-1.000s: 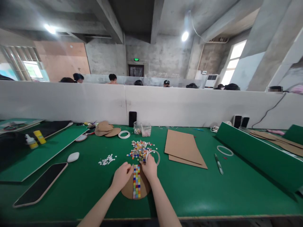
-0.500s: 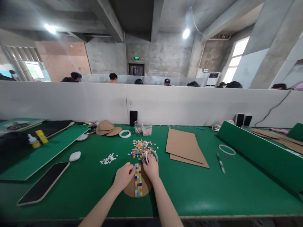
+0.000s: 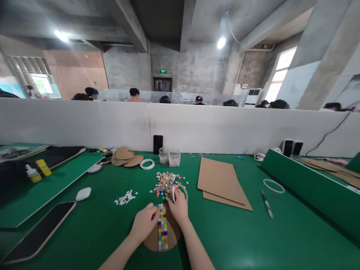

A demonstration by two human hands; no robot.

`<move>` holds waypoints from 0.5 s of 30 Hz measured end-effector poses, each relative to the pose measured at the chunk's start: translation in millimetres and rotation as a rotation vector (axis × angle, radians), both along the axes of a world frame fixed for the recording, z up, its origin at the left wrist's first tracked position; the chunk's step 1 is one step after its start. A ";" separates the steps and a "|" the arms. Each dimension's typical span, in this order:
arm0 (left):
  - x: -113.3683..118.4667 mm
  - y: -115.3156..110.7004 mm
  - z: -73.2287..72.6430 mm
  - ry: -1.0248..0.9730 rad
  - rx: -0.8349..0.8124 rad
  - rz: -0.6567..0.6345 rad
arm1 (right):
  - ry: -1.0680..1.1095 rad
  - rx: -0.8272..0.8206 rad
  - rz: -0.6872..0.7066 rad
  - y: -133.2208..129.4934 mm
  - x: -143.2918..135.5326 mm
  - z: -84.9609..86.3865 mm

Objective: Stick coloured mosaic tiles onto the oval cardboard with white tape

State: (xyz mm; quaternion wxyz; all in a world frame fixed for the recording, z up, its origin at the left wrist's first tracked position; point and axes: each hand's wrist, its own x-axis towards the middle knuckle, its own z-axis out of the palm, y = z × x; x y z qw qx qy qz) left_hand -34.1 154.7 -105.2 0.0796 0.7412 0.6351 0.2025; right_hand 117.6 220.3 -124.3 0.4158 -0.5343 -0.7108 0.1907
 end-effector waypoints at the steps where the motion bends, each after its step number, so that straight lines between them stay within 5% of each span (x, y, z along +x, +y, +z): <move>1: -0.1 1.1 -0.4 -0.003 -0.005 0.003 | 0.009 0.004 -0.005 2.7 -0.4 -0.7; 8: -2.9 9.7 -1.9 -0.211 -0.092 0.079 | 0.115 0.039 -0.122 20.6 3.0 -8.2; 12: -12.2 20.3 5.5 -0.438 -0.138 0.096 | 0.128 0.042 -0.185 38.4 12.6 1.5; 15: -20.7 37.7 10.2 -0.417 -0.128 0.157 | 0.104 -0.025 -0.177 49.3 16.2 9.0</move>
